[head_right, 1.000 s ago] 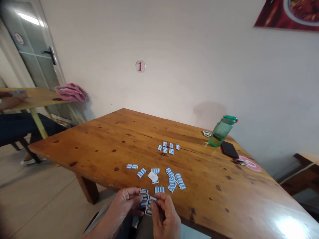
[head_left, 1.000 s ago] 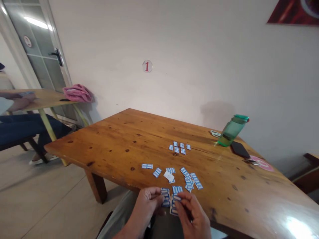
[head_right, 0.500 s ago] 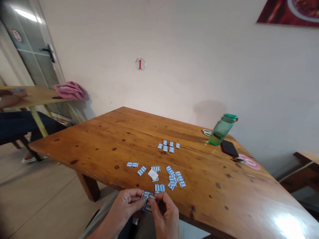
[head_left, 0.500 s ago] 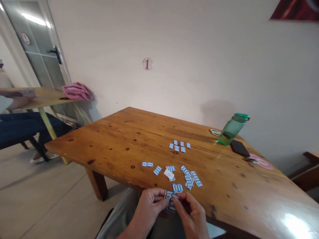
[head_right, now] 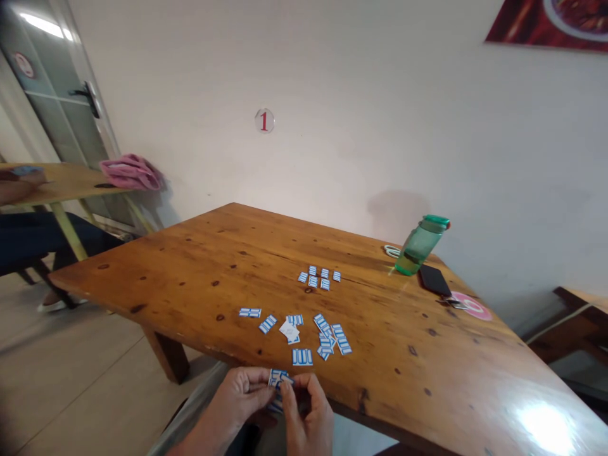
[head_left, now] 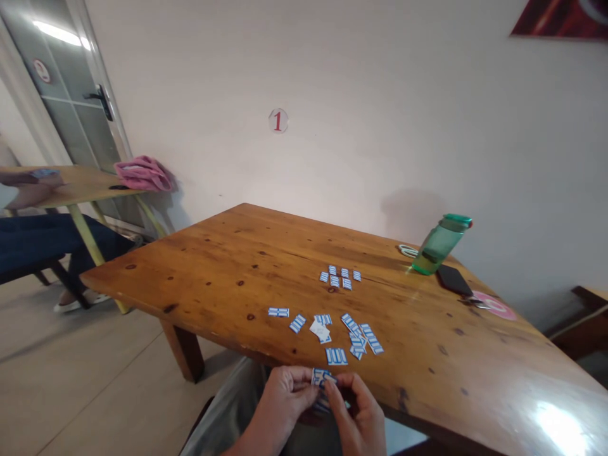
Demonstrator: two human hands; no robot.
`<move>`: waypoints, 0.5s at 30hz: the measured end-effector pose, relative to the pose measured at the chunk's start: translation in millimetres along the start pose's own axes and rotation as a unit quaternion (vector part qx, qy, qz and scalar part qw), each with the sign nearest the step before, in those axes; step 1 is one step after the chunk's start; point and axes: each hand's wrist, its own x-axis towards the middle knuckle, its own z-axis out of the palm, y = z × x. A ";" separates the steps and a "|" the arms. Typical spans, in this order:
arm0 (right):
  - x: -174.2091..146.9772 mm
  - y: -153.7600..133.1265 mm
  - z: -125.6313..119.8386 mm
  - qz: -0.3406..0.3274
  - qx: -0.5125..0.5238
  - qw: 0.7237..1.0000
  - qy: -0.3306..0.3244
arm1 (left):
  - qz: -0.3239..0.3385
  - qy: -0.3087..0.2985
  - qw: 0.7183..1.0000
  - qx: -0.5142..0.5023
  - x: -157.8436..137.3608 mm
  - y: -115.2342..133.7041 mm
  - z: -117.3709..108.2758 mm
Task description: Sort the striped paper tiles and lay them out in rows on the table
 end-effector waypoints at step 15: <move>15.2 31.4 -26.7 -0.352 -0.427 0.833 0.009 | -0.023 0.074 0.994 -0.080 -3.5 4.2 -13.3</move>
